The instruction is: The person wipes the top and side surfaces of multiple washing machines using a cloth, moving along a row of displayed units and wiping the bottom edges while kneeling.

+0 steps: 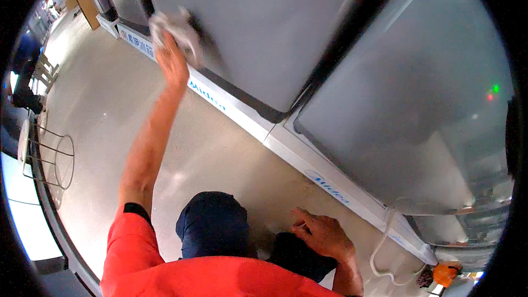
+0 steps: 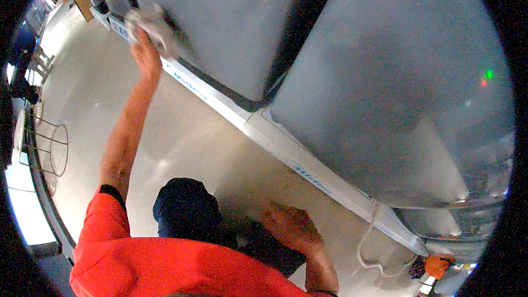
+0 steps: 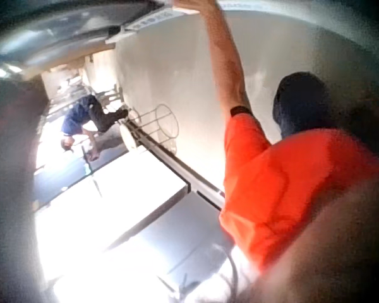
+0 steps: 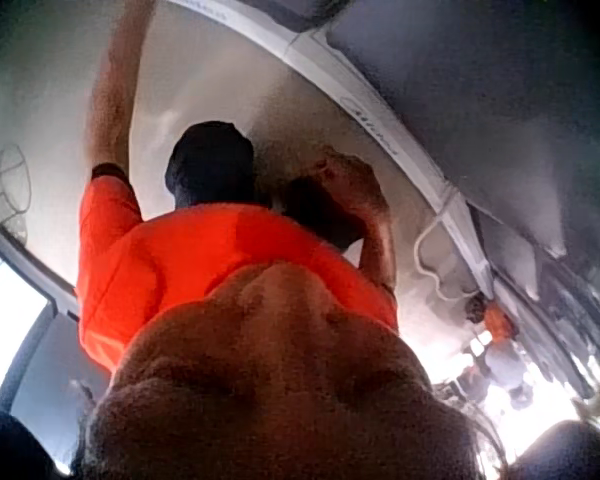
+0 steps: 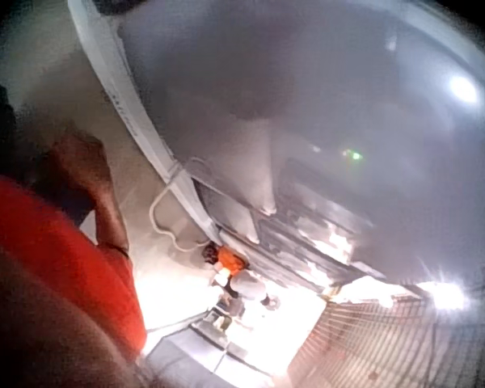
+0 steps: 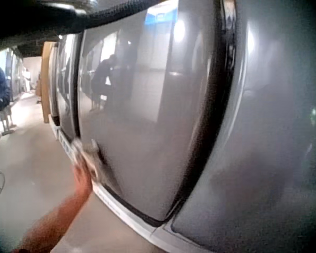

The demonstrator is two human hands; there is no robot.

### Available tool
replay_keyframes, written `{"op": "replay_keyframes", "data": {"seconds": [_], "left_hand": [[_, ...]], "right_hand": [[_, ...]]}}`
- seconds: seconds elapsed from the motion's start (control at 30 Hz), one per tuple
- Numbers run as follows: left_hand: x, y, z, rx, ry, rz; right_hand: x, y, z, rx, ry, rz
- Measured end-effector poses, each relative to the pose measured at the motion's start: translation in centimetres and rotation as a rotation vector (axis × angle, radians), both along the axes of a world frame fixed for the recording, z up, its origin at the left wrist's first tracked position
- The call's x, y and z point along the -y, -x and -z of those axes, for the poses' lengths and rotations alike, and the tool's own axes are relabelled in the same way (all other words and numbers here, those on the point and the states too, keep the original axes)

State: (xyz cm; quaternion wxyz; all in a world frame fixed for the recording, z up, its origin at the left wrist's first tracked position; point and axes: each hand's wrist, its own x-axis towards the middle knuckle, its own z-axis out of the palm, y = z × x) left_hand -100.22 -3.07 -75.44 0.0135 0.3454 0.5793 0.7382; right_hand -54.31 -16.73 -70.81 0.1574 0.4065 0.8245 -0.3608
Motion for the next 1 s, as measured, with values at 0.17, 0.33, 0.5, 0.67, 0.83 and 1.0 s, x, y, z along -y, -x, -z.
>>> {"op": "replay_keyframes", "data": {"seconds": [0.17, 0.33, 0.5, 0.67, 0.83, 1.0], "left_hand": [[-5.7, -1.2, -9.2, 0.152, -0.15, 0.081], [-9.4, -5.5, -1.8, -0.332, -0.231, -0.381], [-7.2, -7.2, 12.6, -0.293, 0.063, -0.184], [-4.9, -9.4, 21.1, 0.68, 0.137, 0.062], [-2.6, -10.9, 23.0, 0.456, 0.259, 0.266], [0.3, -16.3, 25.3, 0.442, 0.071, 0.702]], "right_hand": [[-0.8, -0.1, 1.0, -0.131, 0.044, 0.066], [-1.3, -0.3, 1.5, -0.112, -0.002, 0.018], [-1.4, -0.2, 1.7, -0.114, 0.03, 0.032], [-1.3, 0.0, 1.5, -0.119, 0.049, 0.076], [-0.8, -0.7, 0.9, -0.153, 0.096, 0.095], [-0.4, -1.1, 1.3, -0.276, -0.008, 0.05]]}}
